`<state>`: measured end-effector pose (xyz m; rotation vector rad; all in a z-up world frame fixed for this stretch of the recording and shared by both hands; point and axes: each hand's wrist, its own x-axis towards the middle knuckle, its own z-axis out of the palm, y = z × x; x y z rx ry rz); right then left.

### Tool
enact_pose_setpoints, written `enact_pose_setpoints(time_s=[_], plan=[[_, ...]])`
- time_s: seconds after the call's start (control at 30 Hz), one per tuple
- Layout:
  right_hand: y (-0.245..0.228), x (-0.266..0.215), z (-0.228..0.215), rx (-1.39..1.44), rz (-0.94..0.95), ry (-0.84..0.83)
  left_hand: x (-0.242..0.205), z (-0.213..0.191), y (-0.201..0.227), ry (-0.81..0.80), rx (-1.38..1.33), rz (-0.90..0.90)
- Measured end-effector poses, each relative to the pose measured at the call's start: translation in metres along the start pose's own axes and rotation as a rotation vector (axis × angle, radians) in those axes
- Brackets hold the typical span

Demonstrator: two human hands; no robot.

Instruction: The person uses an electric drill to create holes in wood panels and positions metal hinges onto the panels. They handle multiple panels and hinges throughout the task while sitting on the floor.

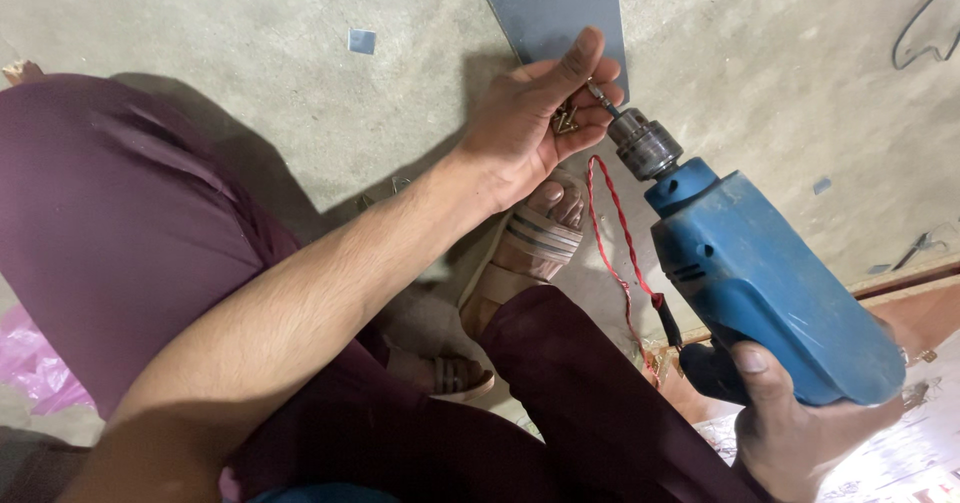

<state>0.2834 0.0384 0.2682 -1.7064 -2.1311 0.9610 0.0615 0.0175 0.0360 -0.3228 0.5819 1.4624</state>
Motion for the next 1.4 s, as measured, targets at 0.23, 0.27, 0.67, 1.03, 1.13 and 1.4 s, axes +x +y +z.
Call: enact_pose_setpoints(time_s=[0.23, 0.27, 0.67, 1.03, 1.13, 1.4], plan=[[-0.004, 0.001, 0.004, -0.035, 0.001, -0.007, -0.008, 0.006, 0.000, 0.094, 0.041, -0.011], [-0.004, 0.000, 0.004, -0.028, 0.002, -0.005, -0.010, 0.008, 0.001, 0.100, 0.051, -0.010], [0.036, -0.023, -0.011, 0.072, 0.045, 0.070, -0.064, -0.008, 0.029, -0.242, 2.305, -0.016], [0.052, -0.034, -0.022, 0.164, 0.100, 0.034, -0.060, -0.017, 0.036, -0.284, 2.311, 0.069], [0.054, -0.035, -0.023, 0.085, 0.042, 0.004, -0.057, -0.016, 0.047, -0.198, 2.229, 0.228], [0.044, -0.034, -0.019, 0.057, 0.067, 0.016, -0.045, -0.023, 0.051, 0.181, 2.463, 0.142]])
